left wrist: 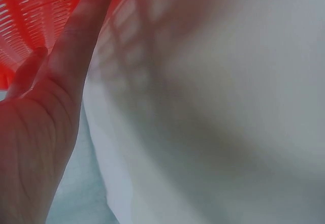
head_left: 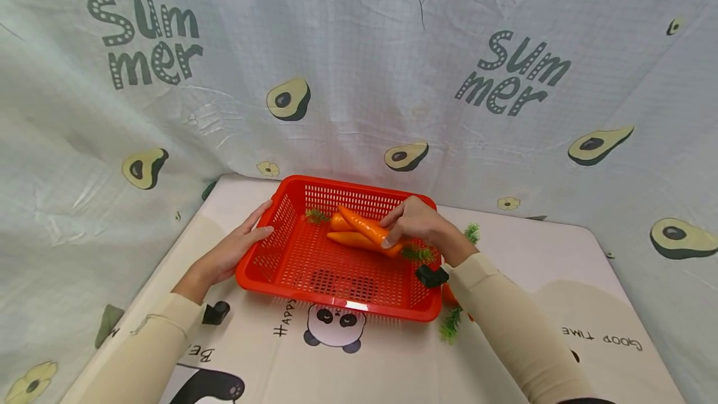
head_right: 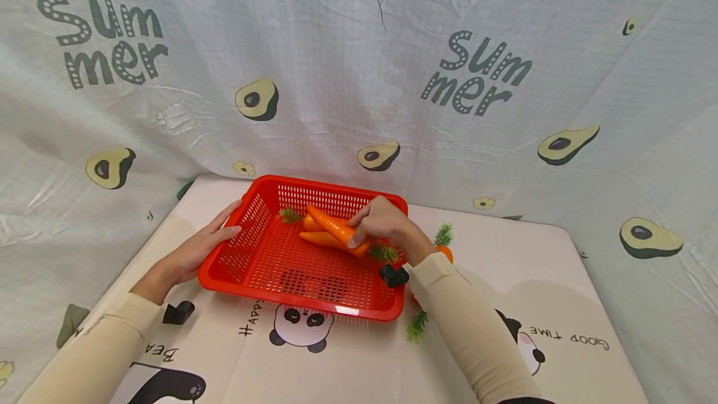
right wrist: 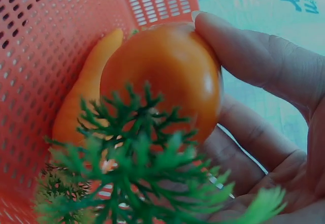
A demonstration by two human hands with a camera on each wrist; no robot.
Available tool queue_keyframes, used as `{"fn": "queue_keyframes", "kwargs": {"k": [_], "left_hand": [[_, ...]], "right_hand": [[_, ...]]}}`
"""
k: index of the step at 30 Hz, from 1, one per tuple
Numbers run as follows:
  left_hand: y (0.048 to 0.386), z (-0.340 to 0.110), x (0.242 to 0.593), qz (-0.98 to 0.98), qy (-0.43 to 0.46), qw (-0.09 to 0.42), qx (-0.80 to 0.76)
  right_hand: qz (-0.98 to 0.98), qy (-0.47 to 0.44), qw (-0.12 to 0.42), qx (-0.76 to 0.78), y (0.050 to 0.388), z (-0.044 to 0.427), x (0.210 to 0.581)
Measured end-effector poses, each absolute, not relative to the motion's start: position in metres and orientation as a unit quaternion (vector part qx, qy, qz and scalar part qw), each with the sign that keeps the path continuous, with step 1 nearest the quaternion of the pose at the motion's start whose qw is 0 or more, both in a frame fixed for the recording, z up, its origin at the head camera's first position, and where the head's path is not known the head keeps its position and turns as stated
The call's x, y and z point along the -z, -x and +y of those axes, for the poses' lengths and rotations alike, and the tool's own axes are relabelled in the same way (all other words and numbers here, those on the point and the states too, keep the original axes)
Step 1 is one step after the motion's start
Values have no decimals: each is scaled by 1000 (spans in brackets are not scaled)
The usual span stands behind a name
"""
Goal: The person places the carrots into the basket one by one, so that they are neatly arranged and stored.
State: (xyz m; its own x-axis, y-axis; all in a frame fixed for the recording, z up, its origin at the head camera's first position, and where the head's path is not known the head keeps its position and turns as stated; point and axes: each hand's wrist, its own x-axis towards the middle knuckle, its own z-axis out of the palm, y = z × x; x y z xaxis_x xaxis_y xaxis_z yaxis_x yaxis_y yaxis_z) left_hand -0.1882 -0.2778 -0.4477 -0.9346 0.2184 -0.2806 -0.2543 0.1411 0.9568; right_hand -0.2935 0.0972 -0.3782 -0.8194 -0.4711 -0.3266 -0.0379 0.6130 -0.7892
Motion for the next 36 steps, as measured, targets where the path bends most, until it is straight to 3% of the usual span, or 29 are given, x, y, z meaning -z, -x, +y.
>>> {"fn": "queue_keyframes", "kwargs": {"k": [11, 24, 36], "left_hand": [[188, -279, 449, 731, 10, 182, -658], [188, -279, 448, 733, 14, 178, -656], [187, -279, 449, 731, 12, 178, -658]], "right_hand": [[843, 157, 289, 425, 296, 96, 388], [862, 161, 261, 405, 300, 93, 396], [874, 149, 267, 378, 296, 86, 399]]}}
